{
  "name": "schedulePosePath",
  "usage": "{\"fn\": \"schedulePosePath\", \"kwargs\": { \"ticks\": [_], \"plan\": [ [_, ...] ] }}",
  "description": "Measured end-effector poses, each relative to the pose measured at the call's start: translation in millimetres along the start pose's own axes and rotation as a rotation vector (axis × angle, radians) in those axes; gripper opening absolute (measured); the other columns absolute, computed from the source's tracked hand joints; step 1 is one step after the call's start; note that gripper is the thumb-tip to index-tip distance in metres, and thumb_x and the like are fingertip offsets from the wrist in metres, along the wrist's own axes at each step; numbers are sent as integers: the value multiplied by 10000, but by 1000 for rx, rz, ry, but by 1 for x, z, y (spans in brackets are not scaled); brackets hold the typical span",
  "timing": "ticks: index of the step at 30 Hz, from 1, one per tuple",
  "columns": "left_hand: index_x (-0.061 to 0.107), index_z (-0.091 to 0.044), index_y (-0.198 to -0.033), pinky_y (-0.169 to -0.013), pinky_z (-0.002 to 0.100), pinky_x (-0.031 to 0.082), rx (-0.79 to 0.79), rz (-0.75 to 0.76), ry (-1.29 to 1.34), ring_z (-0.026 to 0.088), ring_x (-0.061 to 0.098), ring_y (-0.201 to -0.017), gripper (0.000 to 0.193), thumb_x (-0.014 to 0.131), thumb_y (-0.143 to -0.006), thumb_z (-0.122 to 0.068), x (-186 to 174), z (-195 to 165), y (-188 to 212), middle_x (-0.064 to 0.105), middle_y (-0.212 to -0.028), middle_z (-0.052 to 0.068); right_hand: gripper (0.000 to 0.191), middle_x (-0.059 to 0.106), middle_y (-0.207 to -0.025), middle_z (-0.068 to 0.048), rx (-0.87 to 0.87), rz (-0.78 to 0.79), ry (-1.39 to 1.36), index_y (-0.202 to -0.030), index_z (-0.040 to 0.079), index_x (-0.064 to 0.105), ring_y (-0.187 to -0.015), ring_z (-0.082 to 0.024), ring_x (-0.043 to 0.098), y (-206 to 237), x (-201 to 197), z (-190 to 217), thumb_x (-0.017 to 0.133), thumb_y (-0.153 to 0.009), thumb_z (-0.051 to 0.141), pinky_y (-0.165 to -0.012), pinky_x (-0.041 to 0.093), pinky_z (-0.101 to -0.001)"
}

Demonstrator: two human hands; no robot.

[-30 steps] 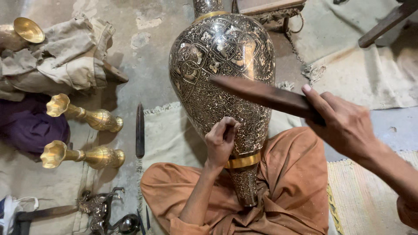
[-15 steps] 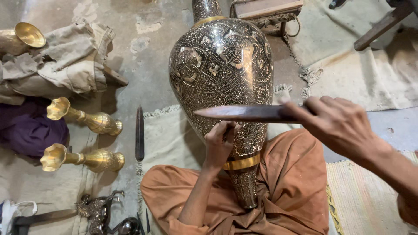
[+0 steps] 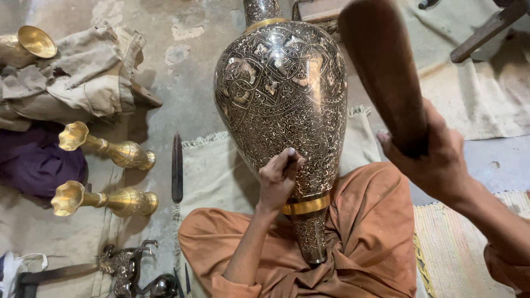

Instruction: The person sits cross-legged on the floor with a large engraved brass vase held between their legs. They hold a chisel against the vase surface with one hand and repeatedly strike it with a wooden mallet held in the other hand, working on the decorative pattern around the vase body.

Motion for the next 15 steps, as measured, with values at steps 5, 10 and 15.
{"fn": "schedulePosePath", "kwargs": {
  "ticks": [5,10,15],
  "plan": [
    [686,-48,-1043,-667,345,591,9,-18,-119,191,742,-771,101,727,-950,-46,-3,-5,1,751,-882,97,775,721,-851,-81,-286,450,543,-1506,277,474,-647,-238,695,5,45,19,808,-846,48,-527,568,-351],
    [663,-23,-1113,-708,330,621,47,-21,-18,201,750,-839,181,725,-944,-43,-3,-6,2,765,-932,96,653,640,-880,-90,-141,321,179,-1523,207,425,-696,-237,648,3,37,10,684,-924,211,-533,540,-355],
    [671,-40,-1158,-701,321,640,49,15,-7,180,751,-842,196,709,-966,-47,3,2,3,773,-957,84,640,635,-824,-81,-64,430,217,-1510,203,434,-621,-223,627,17,56,-5,676,-922,274,-441,520,-351]
  ]
}}
Point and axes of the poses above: each hand's wrist, its own y-axis away from the middle knuckle, its own x-axis out of the palm, z = x × y, the point moved 9 cm from there along -y, towards the middle knuckle
